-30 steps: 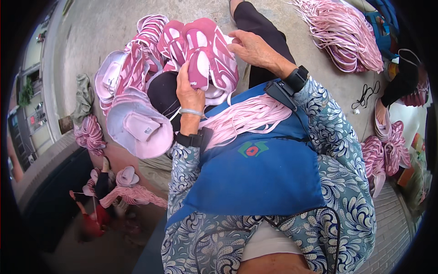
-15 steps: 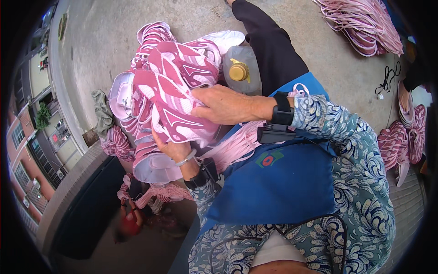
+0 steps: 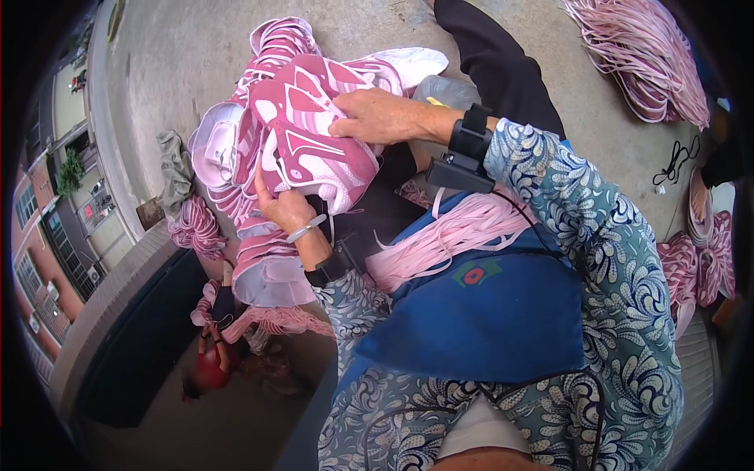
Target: The person is lacing up a series of pink shoes as part of the manufacturing process.
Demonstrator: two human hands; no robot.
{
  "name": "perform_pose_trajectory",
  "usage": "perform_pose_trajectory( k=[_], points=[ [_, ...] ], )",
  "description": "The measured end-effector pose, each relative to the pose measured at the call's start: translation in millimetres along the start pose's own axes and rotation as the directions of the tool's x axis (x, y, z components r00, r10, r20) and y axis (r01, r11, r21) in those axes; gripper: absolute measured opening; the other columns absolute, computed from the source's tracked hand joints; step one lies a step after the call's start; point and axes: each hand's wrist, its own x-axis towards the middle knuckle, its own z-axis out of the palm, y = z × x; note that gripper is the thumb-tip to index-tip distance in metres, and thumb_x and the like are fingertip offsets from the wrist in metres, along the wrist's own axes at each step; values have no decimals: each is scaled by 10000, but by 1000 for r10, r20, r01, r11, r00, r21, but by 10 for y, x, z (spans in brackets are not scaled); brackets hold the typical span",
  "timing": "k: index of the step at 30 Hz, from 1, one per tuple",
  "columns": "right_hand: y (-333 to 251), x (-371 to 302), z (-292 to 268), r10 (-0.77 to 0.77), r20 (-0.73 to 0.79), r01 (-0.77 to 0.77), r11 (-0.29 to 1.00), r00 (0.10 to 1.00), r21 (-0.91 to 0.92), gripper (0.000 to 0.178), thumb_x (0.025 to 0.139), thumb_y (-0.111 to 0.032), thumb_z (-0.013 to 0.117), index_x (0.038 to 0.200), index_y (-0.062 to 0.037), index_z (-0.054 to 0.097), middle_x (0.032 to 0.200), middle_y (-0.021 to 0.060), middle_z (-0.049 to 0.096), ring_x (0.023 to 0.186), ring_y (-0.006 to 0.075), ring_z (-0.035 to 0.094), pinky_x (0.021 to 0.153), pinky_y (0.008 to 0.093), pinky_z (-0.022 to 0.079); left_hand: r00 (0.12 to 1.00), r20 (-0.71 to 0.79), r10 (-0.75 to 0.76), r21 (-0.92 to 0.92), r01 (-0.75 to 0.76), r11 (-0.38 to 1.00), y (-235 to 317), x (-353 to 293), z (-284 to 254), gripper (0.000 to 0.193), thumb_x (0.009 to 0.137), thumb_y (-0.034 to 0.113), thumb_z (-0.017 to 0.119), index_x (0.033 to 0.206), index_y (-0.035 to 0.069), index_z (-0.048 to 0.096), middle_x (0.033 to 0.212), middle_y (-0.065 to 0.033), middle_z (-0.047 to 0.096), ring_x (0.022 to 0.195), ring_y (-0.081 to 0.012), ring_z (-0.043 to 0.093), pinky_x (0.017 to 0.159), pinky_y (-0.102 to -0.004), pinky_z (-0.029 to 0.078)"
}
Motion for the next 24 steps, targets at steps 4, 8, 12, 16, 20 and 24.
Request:
perform_pose_trajectory(
  k=[4, 8, 12, 16, 20, 24],
  points=[
    [602, 171, -384, 108, -103, -135, 943, 989, -305, 408, 816, -285, 546, 1056, 41, 601, 1019, 239, 611, 942, 380, 592, 858, 402, 461, 996, 92, 16, 177, -32, 984, -18, 2, -25, 470, 774, -113, 557, 1228, -6, 504, 1110, -106, 580, 948, -170, 578, 843, -265, 478],
    [845, 275, -412, 214, 7, -191, 888, 977, -418, 394, 807, -287, 553, 1010, 44, 619, 990, 245, 620, 916, 380, 604, 834, 404, 475, 994, 102, -30, 138, 15, 990, -29, 17, 8, 466, 795, -84, 575, 1244, -7, 479, 1113, -106, 579, 930, -166, 585, 819, -272, 493],
    [893, 311, -204, 165, -56, -174, 939, 985, -295, 419, 758, -304, 609, 902, 90, 625, 875, 265, 634, 856, 381, 625, 773, 411, 494, 990, 80, -120, 1, 121, 993, 27, -50, -53, 392, 809, -76, 541, 1196, -24, 504, 1042, -122, 610, 888, -210, 618, 742, -316, 523],
    [832, 187, -30, 155, -168, -190, 956, 974, -222, 722, 744, -374, 667, 1280, 22, 387, 1105, 242, 579, 971, 348, 599, 865, 373, 472, 980, 98, -175, 19, 174, 985, 76, -81, -35, 416, 822, -53, 566, 1227, -18, 478, 1087, -109, 589, 914, -186, 598, 786, -302, 516],
    [634, 78, 70, 301, -144, -296, 954, 943, 55, 634, 708, -250, 693, 1207, 19, 408, 1022, 254, 595, 928, 382, 602, 846, 423, 470, 985, 41, -170, 77, 167, 983, 123, -133, -72, 332, 829, -27, 557, 1159, -41, 529, 1047, -123, 605, 899, -210, 606, 774, -313, 508],
    [432, -3, 214, 117, -17, -116, 992, 993, 39, 369, 746, -140, 615, 1043, 13, 458, 866, 264, 592, 880, 419, 586, 762, 468, 467, 977, 99, -190, 65, 184, 981, 60, -131, -26, 392, 837, 5, 566, 1217, -16, 474, 1114, -127, 579, 948, -224, 598, 809, -330, 511]
  ],
)
